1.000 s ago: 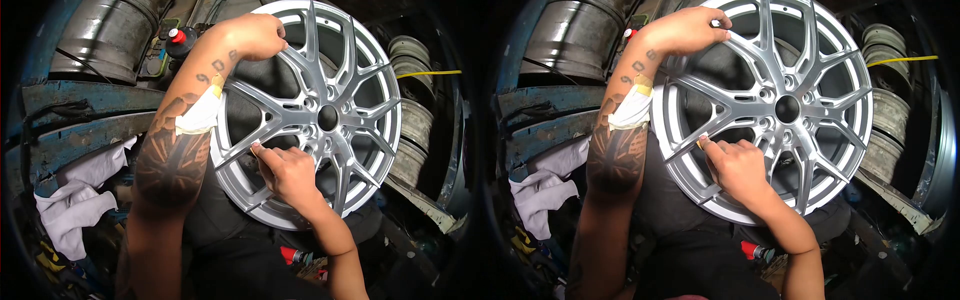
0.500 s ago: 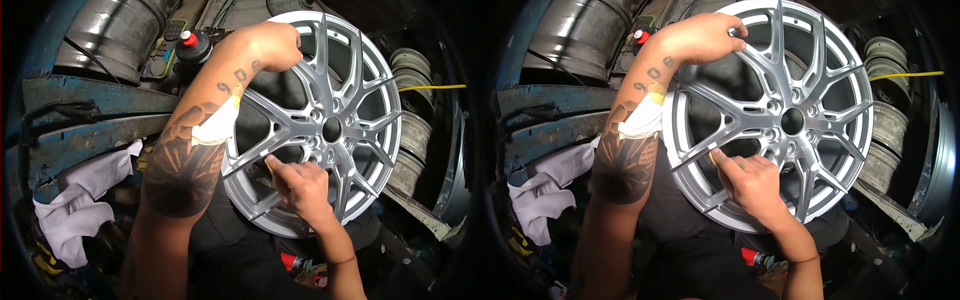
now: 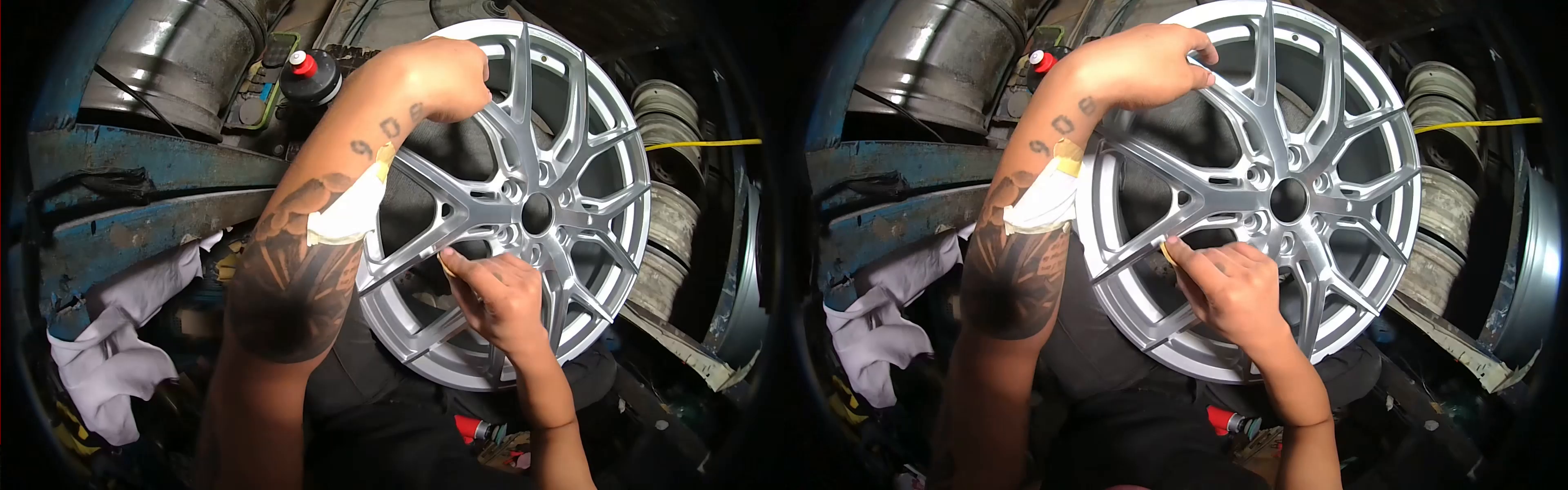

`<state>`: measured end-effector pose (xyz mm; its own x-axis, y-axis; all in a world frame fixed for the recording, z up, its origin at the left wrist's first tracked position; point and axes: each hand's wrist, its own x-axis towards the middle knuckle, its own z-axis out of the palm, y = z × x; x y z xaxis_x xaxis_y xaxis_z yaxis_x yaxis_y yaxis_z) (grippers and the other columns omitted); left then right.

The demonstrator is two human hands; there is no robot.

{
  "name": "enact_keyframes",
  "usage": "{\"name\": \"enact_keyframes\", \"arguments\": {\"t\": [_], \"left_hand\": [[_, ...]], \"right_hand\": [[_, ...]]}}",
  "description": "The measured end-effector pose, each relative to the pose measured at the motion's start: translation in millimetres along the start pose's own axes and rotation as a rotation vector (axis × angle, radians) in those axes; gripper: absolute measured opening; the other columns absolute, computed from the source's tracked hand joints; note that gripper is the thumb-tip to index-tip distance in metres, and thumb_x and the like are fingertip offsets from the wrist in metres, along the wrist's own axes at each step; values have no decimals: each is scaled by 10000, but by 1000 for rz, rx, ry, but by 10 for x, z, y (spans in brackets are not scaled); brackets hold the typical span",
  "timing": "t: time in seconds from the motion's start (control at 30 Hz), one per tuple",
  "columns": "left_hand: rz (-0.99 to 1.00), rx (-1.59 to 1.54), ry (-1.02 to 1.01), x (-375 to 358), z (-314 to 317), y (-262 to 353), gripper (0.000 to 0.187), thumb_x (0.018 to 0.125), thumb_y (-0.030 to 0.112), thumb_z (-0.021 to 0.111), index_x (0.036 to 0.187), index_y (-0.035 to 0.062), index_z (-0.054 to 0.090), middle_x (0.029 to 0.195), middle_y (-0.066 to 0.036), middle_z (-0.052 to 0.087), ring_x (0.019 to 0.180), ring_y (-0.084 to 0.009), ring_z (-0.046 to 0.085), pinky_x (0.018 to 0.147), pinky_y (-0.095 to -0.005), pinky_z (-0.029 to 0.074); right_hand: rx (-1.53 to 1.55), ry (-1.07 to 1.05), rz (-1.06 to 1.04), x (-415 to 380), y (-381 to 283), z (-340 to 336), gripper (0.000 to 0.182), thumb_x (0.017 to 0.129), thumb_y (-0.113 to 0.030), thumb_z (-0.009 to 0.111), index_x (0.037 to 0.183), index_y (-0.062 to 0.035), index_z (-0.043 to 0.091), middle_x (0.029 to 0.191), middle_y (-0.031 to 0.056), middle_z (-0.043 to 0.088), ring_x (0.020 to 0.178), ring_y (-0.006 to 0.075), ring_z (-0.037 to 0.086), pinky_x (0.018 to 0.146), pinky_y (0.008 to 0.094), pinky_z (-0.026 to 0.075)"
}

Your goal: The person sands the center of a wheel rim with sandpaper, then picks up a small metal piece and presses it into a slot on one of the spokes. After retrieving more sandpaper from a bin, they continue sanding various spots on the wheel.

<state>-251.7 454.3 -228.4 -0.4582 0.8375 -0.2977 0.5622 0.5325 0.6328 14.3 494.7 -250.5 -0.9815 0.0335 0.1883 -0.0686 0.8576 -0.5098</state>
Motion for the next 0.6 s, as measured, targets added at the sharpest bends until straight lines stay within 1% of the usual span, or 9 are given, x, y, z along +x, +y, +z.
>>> {"name": "enact_keyframes", "arguments": {"t": [0.13, 0.23, 0.27, 0.3, 0.33, 0.43, 0.47, 0.57, 0.6], "left_hand": [[55, 20, 31, 31, -1, 0, 395, 949, 318, 672, 1266, 81, 683, 1116, -208, 727, 1053, -344, 695, 909, -417, 531], [-8, 50, -26, -25, 18, 29, 394, 952, 315, 673, 1271, 82, 681, 1121, -212, 726, 1060, -338, 695, 922, -419, 530], [-25, 45, -45, -32, -9, 69, 395, 954, 314, 672, 1274, 83, 680, 1122, -212, 725, 1063, -336, 695, 927, -421, 530], [-40, 43, -61, -22, -42, 96, 395, 956, 314, 670, 1276, 83, 679, 1124, -213, 725, 1066, -334, 695, 932, -422, 529], [29, 56, 40, -40, -9, 88, 403, 958, 317, 666, 1287, 85, 674, 1145, -209, 722, 1071, -333, 694, 942, -425, 530], [-52, 59, -79, -41, -37, 109, 407, 959, 321, 664, 1292, 88, 673, 1167, -208, 717, 1078, -335, 692, 946, -427, 528], [20, 91, -19, 14, 30, 34, 408, 958, 322, 665, 1292, 88, 672, 1161, -203, 720, 1060, -334, 698, 936, -424, 533], [63, 81, 103, -12, 93, -13, 402, 961, 320, 663, 1289, 88, 672, 1136, -200, 722, 1040, -326, 702, 914, -415, 538], [35, 91, 55, -19, 77, -24, 400, 962, 319, 664, 1289, 89, 672, 1127, -197, 723, 1025, -320, 704, 902, -413, 540]], "right_hand": [[-33, -96, 47, -74, 47, 169, 391, 774, -3, 802, 1151, -81, 735, 620, 25, 572, 522, 207, 570, 519, 350, 434], [3, 8, -8, -26, 62, 273, 374, 776, 2, 797, 1136, -82, 736, 617, 29, 565, 519, 208, 567, 514, 348, 435], [-3, -50, -3, -83, 82, 275, 375, 801, -65, 766, 1172, -75, 712, 650, 15, 590, 549, 204, 591, 559, 346, 453], [-34, -67, 10, -97, 62, 241, 381, 800, -62, 766, 1177, -74, 711, 648, 14, 587, 547, 200, 589, 558, 346, 449], [-61, -85, 21, -100, 30, 206, 387, 799, -60, 766, 1181, -73, 711, 646, 13, 584, 544, 197, 587, 557, 346, 446], [-41, -63, 20, -111, 15, 259, 402, 791, -64, 773, 1189, -71, 713, 637, 16, 573, 535, 190, 577, 546, 333, 435], [-39, -41, 26, -135, 22, 298, 405, 789, -66, 774, 1190, -71, 713, 637, 16, 575, 533, 190, 575, 545, 334, 433], [-53, -44, 18, -125, 9, 264, 407, 785, -76, 775, 1187, -75, 716, 656, 11, 592, 543, 188, 579, 538, 336, 422], [-50, -51, 13, -105, -1, 254, 408, 785, -76, 774, 1188, -75, 716, 657, 11, 594, 545, 187, 579, 538, 337, 421]]}}
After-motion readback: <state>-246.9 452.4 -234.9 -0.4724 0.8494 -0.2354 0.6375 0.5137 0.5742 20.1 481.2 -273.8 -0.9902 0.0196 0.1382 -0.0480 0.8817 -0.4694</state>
